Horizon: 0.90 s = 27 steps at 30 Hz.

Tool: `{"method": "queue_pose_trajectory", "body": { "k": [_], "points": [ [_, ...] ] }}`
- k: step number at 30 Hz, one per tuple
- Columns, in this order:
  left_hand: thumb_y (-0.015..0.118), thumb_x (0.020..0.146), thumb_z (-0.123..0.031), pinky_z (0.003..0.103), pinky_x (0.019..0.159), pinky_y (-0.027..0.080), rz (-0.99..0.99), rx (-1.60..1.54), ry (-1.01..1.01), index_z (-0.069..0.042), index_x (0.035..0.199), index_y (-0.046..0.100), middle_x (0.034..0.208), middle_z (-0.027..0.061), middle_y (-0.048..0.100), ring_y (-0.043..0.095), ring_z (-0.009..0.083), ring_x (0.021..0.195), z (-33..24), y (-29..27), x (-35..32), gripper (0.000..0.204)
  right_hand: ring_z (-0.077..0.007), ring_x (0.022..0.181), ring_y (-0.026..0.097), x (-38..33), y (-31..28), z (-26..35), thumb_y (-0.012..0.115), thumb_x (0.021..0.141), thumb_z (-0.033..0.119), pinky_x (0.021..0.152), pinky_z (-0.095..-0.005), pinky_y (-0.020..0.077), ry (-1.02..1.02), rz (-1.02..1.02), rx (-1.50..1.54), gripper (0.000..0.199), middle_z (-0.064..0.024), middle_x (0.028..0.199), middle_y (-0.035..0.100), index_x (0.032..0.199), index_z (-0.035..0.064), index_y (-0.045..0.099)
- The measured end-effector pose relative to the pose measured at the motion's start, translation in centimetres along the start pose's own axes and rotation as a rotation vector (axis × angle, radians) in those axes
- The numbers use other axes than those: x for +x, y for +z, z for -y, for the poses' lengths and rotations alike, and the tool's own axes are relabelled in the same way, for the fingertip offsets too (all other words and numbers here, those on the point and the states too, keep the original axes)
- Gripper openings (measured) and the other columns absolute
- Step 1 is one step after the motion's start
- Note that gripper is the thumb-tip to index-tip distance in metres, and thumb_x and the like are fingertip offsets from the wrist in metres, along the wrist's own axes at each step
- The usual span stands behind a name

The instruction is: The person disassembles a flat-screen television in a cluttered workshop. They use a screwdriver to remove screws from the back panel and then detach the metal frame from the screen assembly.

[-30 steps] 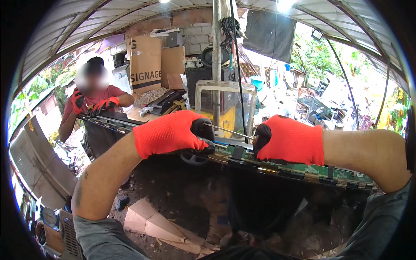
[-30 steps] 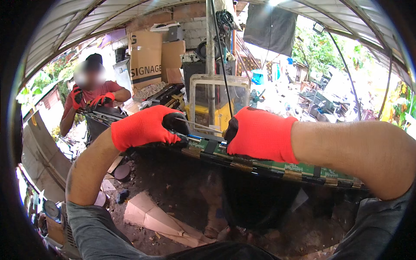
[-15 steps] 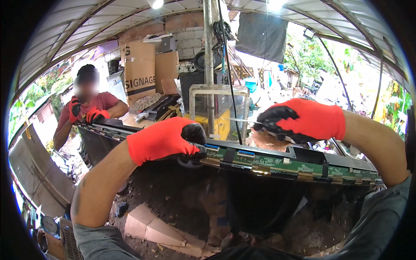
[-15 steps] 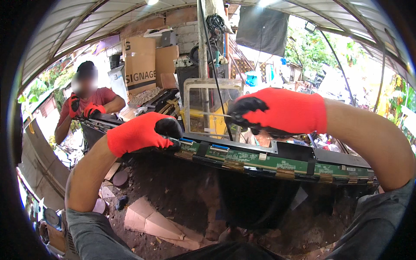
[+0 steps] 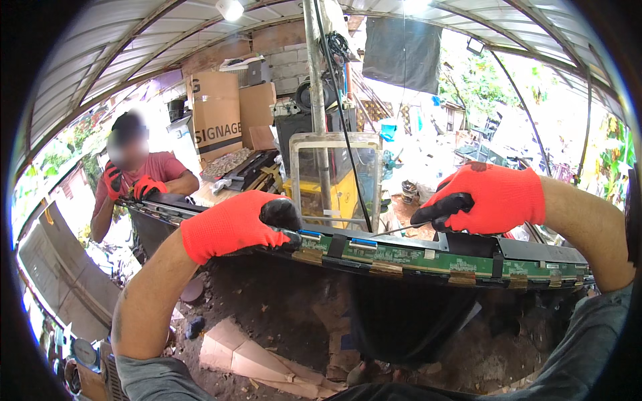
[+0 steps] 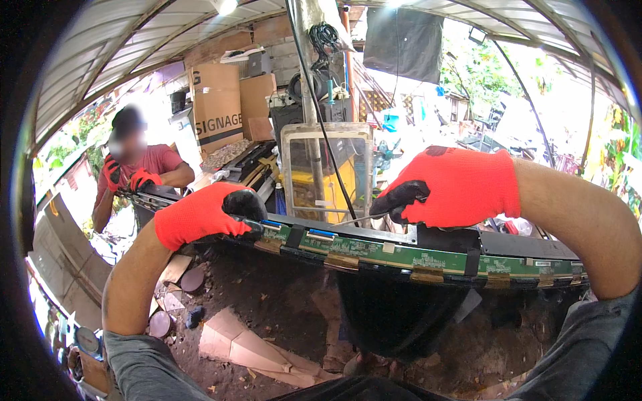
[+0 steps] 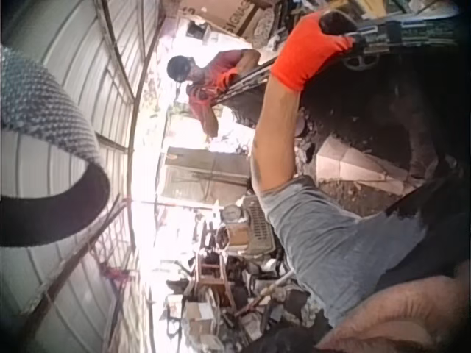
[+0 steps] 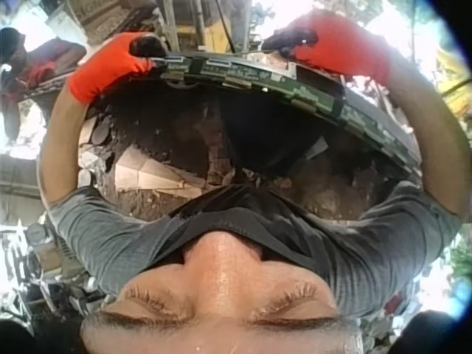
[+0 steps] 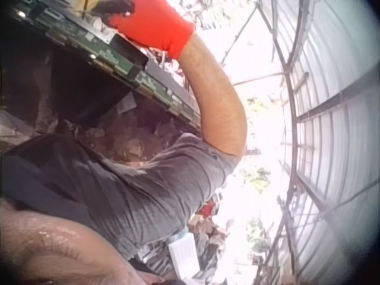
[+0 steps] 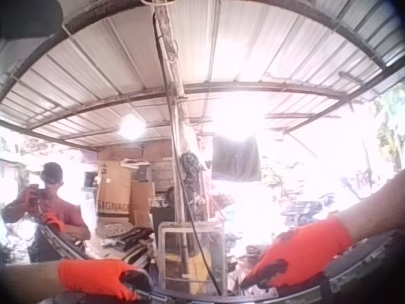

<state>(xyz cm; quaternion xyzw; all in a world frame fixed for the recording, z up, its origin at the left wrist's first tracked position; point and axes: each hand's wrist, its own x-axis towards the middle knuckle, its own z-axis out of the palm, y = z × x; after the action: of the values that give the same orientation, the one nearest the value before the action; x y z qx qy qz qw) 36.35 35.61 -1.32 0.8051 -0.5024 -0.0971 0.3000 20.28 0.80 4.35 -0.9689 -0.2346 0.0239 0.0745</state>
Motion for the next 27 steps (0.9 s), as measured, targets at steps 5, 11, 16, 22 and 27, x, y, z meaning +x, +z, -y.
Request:
{"method": "queue_pose_trajectory", "body": {
  "k": [5,11,16,22,27],
  "points": [
    [0.073,0.086,-0.010,0.031,0.082,0.049,-0.002,-0.019,-0.033,-0.001,0.106,0.067,0.092,0.0054,0.069,0.058,0.0112,0.087,0.2,0.0,-0.1,0.023,-0.0239,0.087,0.071,0.5,-0.1,0.5,0.064,0.087,0.014,0.081,-0.0360,0.0552,0.037,0.079,0.037,0.041,-0.0149,0.103,0.075,0.127,0.0124,0.072],
    [0.073,0.083,0.000,0.028,0.089,0.049,-0.009,-0.112,-0.119,0.000,0.109,0.068,0.100,0.0041,0.070,0.060,0.0099,0.095,-0.5,0.2,-0.3,0.026,-0.0221,0.085,0.071,0.7,-0.1,0.8,0.063,0.087,0.012,0.081,-0.0342,0.0552,0.134,0.139,0.197,0.042,-0.0125,0.101,0.076,0.129,0.0128,0.071],
    [0.072,0.083,0.001,0.028,0.090,0.049,-0.019,-0.122,-0.119,0.001,0.110,0.068,0.101,0.0031,0.071,0.060,0.0091,0.096,-0.3,0.4,-0.3,0.026,-0.0186,0.086,0.069,0.9,0.1,-0.4,0.060,0.090,0.011,0.081,-0.0329,0.0547,0.004,0.161,0.262,0.041,-0.0106,0.104,0.076,0.130,0.0096,0.069],
    [0.075,0.087,-0.011,0.029,0.080,0.050,-0.045,-0.086,-0.062,0.000,0.105,0.067,0.090,0.0029,0.070,0.058,0.0080,0.084,-0.1,0.6,-0.2,0.022,-0.0146,0.093,0.067,1.8,0.0,-1.6,0.059,0.094,0.012,0.083,-0.0316,0.0539,0.004,0.197,0.284,0.037,-0.0074,0.104,0.075,0.129,0.0079,0.070],
    [0.074,0.087,-0.010,0.029,0.080,0.050,-0.050,-0.090,-0.059,-0.001,0.104,0.067,0.088,0.0026,0.070,0.058,0.0081,0.083,0.1,0.7,-0.4,0.020,-0.0097,0.087,0.063,2.1,0.0,-2.0,0.057,0.094,0.007,0.082,-0.0283,0.0526,0.041,0.219,0.354,0.038,-0.0033,0.101,0.074,0.128,0.0110,0.072]
  ]
}}
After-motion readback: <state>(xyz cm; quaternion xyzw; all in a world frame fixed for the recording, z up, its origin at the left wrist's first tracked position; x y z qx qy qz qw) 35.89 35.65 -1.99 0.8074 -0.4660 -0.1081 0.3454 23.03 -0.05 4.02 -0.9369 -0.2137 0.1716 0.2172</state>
